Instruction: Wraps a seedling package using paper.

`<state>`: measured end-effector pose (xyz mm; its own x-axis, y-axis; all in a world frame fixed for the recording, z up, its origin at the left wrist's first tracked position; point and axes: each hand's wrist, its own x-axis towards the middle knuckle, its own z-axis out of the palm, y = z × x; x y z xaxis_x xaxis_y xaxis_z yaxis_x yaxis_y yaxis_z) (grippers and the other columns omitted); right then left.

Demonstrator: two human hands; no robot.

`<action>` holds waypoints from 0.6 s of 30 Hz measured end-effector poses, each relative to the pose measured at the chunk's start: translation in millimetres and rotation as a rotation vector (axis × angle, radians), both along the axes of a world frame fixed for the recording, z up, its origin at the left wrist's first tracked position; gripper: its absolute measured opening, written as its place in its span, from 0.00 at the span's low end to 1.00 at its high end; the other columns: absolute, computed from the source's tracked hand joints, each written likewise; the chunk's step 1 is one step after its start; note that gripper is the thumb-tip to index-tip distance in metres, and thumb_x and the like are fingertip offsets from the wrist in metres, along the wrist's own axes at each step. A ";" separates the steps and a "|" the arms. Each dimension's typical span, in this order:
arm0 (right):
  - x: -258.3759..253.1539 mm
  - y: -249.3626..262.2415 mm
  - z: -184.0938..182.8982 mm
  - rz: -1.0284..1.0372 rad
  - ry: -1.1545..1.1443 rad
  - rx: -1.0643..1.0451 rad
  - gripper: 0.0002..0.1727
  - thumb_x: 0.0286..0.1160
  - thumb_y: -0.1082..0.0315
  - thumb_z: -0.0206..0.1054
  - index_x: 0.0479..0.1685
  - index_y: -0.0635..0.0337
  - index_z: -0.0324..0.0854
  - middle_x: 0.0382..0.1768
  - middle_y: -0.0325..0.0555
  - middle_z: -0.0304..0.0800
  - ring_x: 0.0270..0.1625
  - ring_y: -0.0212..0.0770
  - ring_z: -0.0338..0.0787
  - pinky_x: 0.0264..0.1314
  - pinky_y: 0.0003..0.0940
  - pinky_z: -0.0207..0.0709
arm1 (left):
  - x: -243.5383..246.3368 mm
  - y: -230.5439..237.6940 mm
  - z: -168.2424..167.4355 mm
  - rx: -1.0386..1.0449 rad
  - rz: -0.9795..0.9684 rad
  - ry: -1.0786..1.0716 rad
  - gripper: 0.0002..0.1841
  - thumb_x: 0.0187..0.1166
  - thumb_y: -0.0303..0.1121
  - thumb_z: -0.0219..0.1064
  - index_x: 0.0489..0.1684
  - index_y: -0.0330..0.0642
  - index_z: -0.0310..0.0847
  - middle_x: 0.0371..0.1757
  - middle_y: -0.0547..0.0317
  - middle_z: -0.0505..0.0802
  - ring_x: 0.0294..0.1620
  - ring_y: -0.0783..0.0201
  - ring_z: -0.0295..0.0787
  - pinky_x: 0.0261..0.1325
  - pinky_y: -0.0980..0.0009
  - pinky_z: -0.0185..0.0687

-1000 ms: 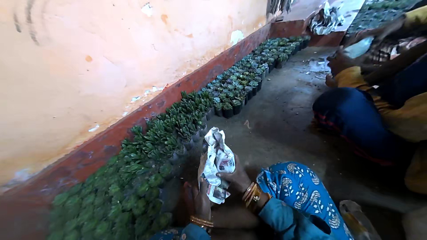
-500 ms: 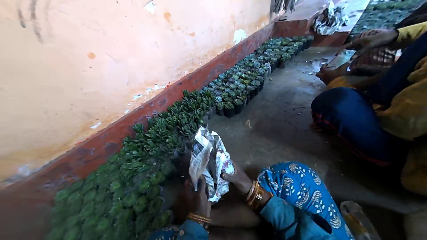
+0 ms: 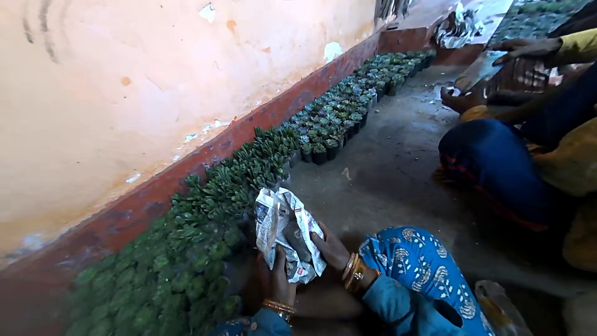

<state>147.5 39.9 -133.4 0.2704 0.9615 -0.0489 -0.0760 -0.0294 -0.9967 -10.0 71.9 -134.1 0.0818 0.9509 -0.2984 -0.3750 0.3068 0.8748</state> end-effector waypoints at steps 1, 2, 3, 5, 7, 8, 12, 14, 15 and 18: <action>-0.6 1.4 -2.2 -0.007 0.005 0.017 0.29 0.83 0.53 0.59 0.75 0.64 0.69 0.56 0.52 0.88 0.55 0.35 0.90 0.62 0.35 0.85 | 0.5 0.7 0.1 -0.003 0.014 0.022 0.25 0.90 0.37 0.58 0.84 0.42 0.63 0.72 0.43 0.83 0.66 0.55 0.85 0.65 0.54 0.85; -0.4 2.7 -4.6 -0.009 0.010 0.033 0.28 0.85 0.54 0.57 0.77 0.63 0.68 0.58 0.52 0.87 0.56 0.35 0.90 0.63 0.35 0.85 | 1.4 1.3 0.2 -0.006 0.027 0.046 0.25 0.90 0.37 0.59 0.84 0.42 0.63 0.72 0.43 0.83 0.66 0.55 0.85 0.65 0.54 0.85; -0.1 3.5 -6.6 -0.005 0.012 0.038 0.28 0.86 0.53 0.56 0.79 0.61 0.66 0.60 0.52 0.87 0.58 0.36 0.90 0.64 0.36 0.85 | 2.4 1.4 0.6 -0.011 0.029 0.065 0.25 0.90 0.37 0.59 0.84 0.41 0.64 0.72 0.43 0.83 0.66 0.55 0.85 0.66 0.54 0.85; 0.5 3.4 -7.1 0.032 0.010 0.021 0.32 0.89 0.51 0.52 0.86 0.59 0.61 0.67 0.54 0.84 0.64 0.37 0.88 0.70 0.38 0.82 | 3.9 2.0 -0.4 -0.020 0.024 0.098 0.24 0.90 0.38 0.59 0.82 0.39 0.65 0.69 0.41 0.84 0.64 0.54 0.87 0.64 0.54 0.86; 0.3 2.5 -6.1 0.070 -0.004 -0.005 0.35 0.88 0.50 0.53 0.89 0.59 0.57 0.72 0.55 0.81 0.69 0.38 0.86 0.74 0.38 0.79 | 3.4 2.9 -3.6 -0.030 0.007 0.124 0.25 0.90 0.38 0.59 0.83 0.39 0.64 0.69 0.40 0.84 0.64 0.52 0.86 0.64 0.53 0.85; -0.1 2.8 -6.3 0.080 -0.014 -0.015 0.36 0.87 0.50 0.55 0.89 0.59 0.57 0.73 0.56 0.81 0.70 0.38 0.86 0.75 0.38 0.79 | 3.2 3.6 -4.6 -0.040 0.007 0.143 0.26 0.90 0.39 0.59 0.83 0.39 0.64 0.70 0.40 0.84 0.65 0.52 0.86 0.64 0.52 0.85; -1.0 3.2 -5.2 0.102 -0.061 -0.038 0.35 0.88 0.50 0.56 0.89 0.58 0.58 0.74 0.57 0.80 0.71 0.40 0.85 0.76 0.39 0.77 | 5.4 2.4 -0.7 -0.048 0.023 0.211 0.28 0.88 0.39 0.63 0.84 0.41 0.61 0.67 0.39 0.84 0.62 0.51 0.86 0.60 0.51 0.85; 0.0 2.4 -4.6 0.114 -0.077 -0.046 0.34 0.89 0.50 0.53 0.89 0.58 0.61 0.74 0.56 0.81 0.71 0.39 0.85 0.77 0.39 0.76 | 5.6 0.9 -0.9 -0.046 0.026 0.217 0.33 0.85 0.38 0.66 0.88 0.43 0.55 0.72 0.38 0.81 0.66 0.49 0.84 0.63 0.48 0.85; 0.4 2.4 -4.9 0.119 -0.081 -0.047 0.33 0.89 0.50 0.52 0.88 0.58 0.62 0.73 0.56 0.81 0.71 0.39 0.85 0.77 0.39 0.77 | 5.3 0.6 -0.8 -0.049 0.026 0.217 0.36 0.84 0.38 0.68 0.90 0.45 0.52 0.76 0.38 0.79 0.70 0.47 0.83 0.65 0.46 0.84; 0.5 1.9 -4.5 0.152 -0.084 -0.053 0.30 0.91 0.52 0.49 0.86 0.57 0.67 0.71 0.55 0.83 0.69 0.40 0.86 0.75 0.40 0.77 | 2.6 1.9 -2.8 -0.046 0.036 0.187 0.37 0.83 0.39 0.69 0.91 0.47 0.52 0.78 0.39 0.78 0.72 0.47 0.82 0.66 0.45 0.84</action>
